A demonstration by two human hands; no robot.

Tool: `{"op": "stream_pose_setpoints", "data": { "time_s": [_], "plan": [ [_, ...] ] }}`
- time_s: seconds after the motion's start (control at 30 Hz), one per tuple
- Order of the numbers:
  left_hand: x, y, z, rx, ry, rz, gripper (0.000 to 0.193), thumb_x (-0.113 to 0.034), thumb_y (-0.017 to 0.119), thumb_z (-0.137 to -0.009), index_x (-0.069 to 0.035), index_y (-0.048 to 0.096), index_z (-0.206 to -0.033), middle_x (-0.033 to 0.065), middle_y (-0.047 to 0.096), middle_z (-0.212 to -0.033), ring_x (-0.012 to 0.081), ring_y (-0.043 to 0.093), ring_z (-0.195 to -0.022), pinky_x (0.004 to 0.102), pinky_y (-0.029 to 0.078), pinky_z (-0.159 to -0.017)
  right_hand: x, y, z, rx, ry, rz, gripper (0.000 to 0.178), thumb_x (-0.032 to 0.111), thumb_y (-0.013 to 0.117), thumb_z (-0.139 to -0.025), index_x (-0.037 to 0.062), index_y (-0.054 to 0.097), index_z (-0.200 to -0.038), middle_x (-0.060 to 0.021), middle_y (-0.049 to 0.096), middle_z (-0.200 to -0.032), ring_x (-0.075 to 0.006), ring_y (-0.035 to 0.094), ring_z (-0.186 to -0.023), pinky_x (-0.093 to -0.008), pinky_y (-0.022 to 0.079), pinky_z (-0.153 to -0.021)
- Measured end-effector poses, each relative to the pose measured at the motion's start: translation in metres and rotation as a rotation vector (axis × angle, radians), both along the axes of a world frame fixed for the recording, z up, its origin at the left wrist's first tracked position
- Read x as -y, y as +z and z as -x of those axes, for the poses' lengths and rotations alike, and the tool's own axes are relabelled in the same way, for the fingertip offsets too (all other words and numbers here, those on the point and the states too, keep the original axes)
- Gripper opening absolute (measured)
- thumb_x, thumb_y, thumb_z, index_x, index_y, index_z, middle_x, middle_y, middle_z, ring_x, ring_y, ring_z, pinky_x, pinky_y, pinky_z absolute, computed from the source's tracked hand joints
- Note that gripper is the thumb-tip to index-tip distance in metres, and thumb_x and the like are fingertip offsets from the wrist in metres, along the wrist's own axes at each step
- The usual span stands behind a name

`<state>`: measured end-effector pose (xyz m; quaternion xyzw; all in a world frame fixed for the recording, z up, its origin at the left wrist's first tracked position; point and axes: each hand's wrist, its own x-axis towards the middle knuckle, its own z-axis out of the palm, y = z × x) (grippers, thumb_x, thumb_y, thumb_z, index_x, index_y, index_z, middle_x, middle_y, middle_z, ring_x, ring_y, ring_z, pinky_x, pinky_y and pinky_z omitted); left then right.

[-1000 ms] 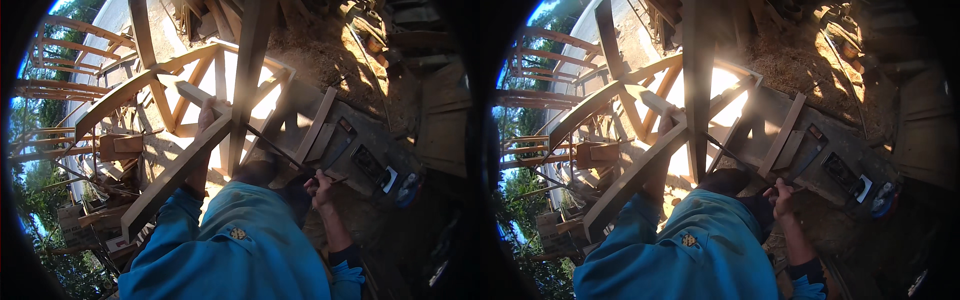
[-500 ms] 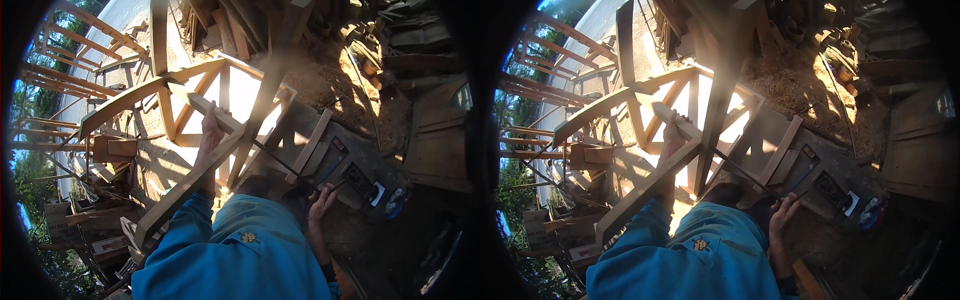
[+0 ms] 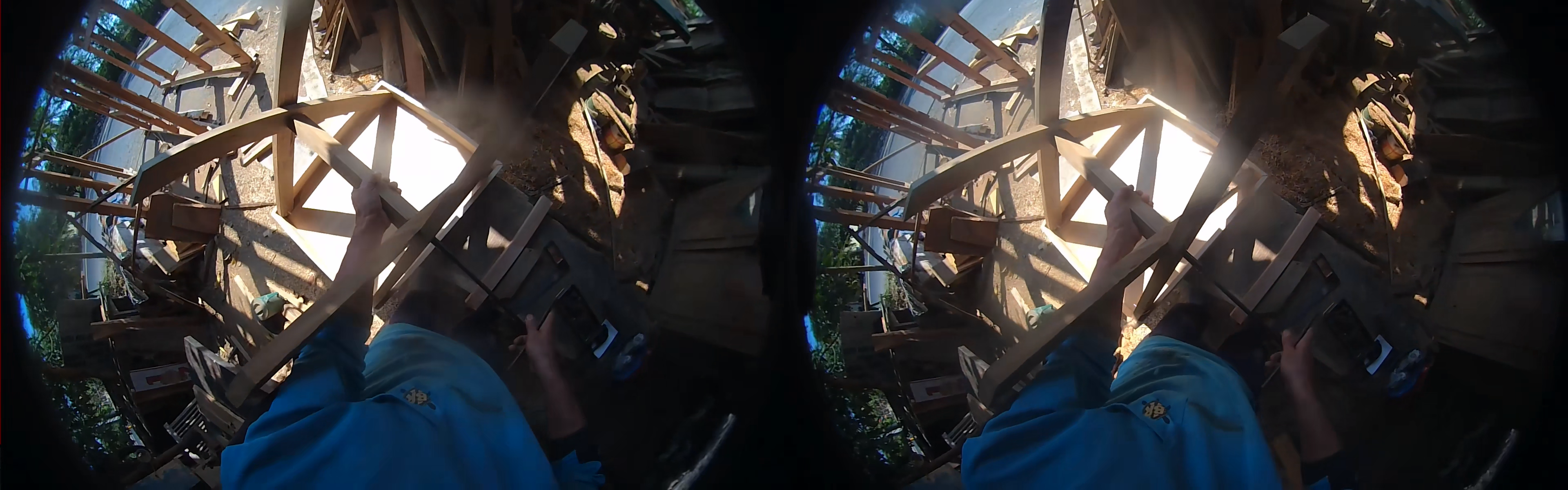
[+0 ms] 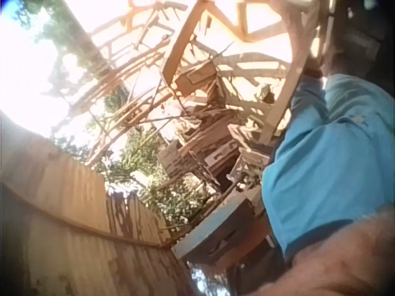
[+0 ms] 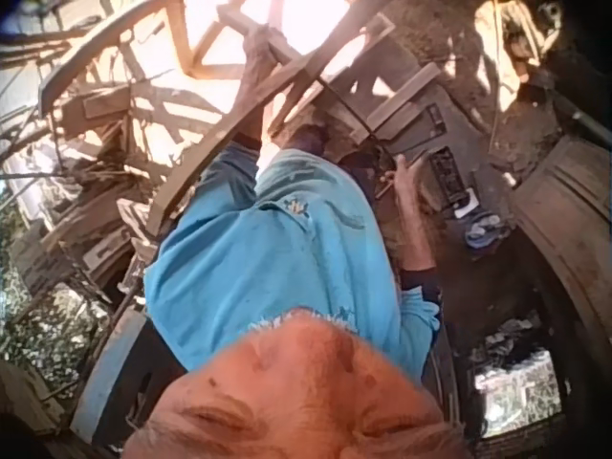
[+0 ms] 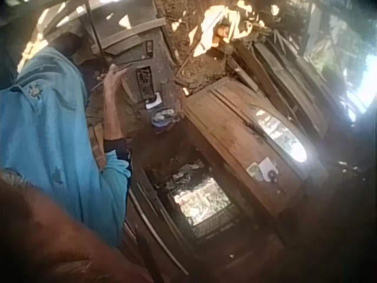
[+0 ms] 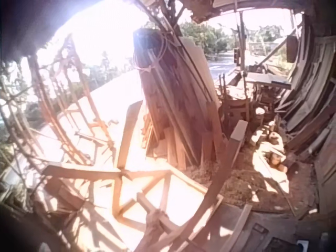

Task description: The person assembles a wooden chair frame by measuring and marking wooden pieces with a metal tool and fitting them together by hand.

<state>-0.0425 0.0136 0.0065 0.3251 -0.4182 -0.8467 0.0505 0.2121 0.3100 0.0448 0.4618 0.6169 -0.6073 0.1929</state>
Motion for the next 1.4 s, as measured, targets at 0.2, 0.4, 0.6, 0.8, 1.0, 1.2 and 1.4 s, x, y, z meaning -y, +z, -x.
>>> {"op": "stream_pose_setpoints", "data": {
  "time_s": [0.2, 0.4, 0.6, 0.8, 1.0, 1.2, 1.4],
  "plan": [
    [0.025, -0.02, 0.005, 0.038, -0.022, 0.051, 0.024, -0.015, 0.055, -0.087, 0.003, 0.046, -0.099, 0.0118, 0.053, -0.077, 0.0257, 0.057, -0.068, 0.0387, 0.052, -0.066, -0.045, -0.03, -0.035, -0.718, 0.772, -0.655, 0.049, 0.015, 0.047, -0.09, -0.0079, 0.041, -0.133, -0.0221, 0.056, -0.098, -0.034, 0.059, -0.082, -0.0411, 0.051, -0.075],
    [0.029, -0.023, -0.001, 0.035, -0.121, 0.024, 0.026, -0.016, 0.057, -0.085, -0.001, 0.045, -0.103, 0.0143, 0.053, -0.083, 0.0263, 0.059, -0.071, 0.0406, 0.053, -0.068, -0.065, -0.025, -0.014, -0.598, 1.26, -1.151, 0.04, 0.036, 0.056, -0.089, 0.0007, 0.061, -0.108, -0.0156, 0.055, -0.087, -0.0295, 0.057, -0.08, -0.0435, 0.047, -0.074],
    [0.032, -0.025, -0.003, 0.04, -0.12, 0.1, 0.011, -0.015, 0.056, -0.084, -0.006, 0.05, -0.086, 0.0067, 0.053, -0.074, 0.0196, 0.055, -0.067, 0.0311, 0.05, -0.064, -0.067, -0.046, 0.041, -1.439, 0.947, -1.351, 0.04, 0.045, 0.051, -0.091, 0.0071, 0.062, -0.084, -0.007, 0.045, -0.071, -0.0238, 0.045, -0.06, -0.038, 0.036, -0.052],
    [0.019, -0.009, -0.008, 0.04, -0.141, 0.05, 0.024, -0.016, 0.053, -0.087, 0.002, 0.043, -0.1, 0.0126, 0.053, -0.077, 0.0247, 0.058, -0.069, 0.0406, 0.052, -0.066, -0.032, -0.073, -0.002, -1.218, 0.847, -0.561, 0.037, 0.034, 0.049, -0.092, 0.0074, 0.056, -0.066, -0.005, 0.046, -0.056, -0.0196, 0.039, -0.045, -0.0328, 0.03, -0.046],
    [0.011, -0.01, -0.021, 0.083, 0.009, 0.044, 0.016, -0.011, 0.054, -0.084, 0.002, 0.048, -0.092, 0.0111, 0.052, -0.071, 0.0228, 0.058, -0.057, 0.0353, 0.052, -0.051, 0.002, -0.068, -0.045, -0.278, -0.23, 0.506, 0.039, 0.035, 0.046, -0.095, 0.0026, 0.064, -0.084, -0.0011, 0.048, -0.053, -0.0077, 0.037, -0.047, -0.0279, 0.029, -0.045],
    [0.025, -0.011, -0.022, -0.023, -0.036, -0.057, 0.025, -0.016, 0.057, -0.088, 0.004, 0.049, -0.101, 0.0112, 0.055, -0.078, 0.0217, 0.061, -0.064, 0.0355, 0.054, -0.057, 0.026, -0.049, -0.038, -0.174, -0.542, 0.35, 0.031, 0.03, 0.046, -0.095, 0.0042, 0.062, -0.104, -0.0048, 0.054, -0.069, -0.0132, 0.047, -0.056, -0.0253, 0.037, -0.05],
    [0.01, -0.008, -0.013, -0.008, -0.093, -0.068, 0.027, -0.013, 0.062, -0.084, 0.005, 0.05, -0.1, 0.0122, 0.056, -0.077, 0.0228, 0.063, -0.063, 0.0355, 0.056, -0.056, -0.004, -0.132, -0.093, -0.984, -0.094, -0.872, 0.028, 0.023, 0.053, -0.093, 0.0031, 0.051, -0.112, -0.0131, 0.05, -0.1, -0.0175, 0.051, -0.081, -0.0297, 0.043, -0.057]
  ]
}}
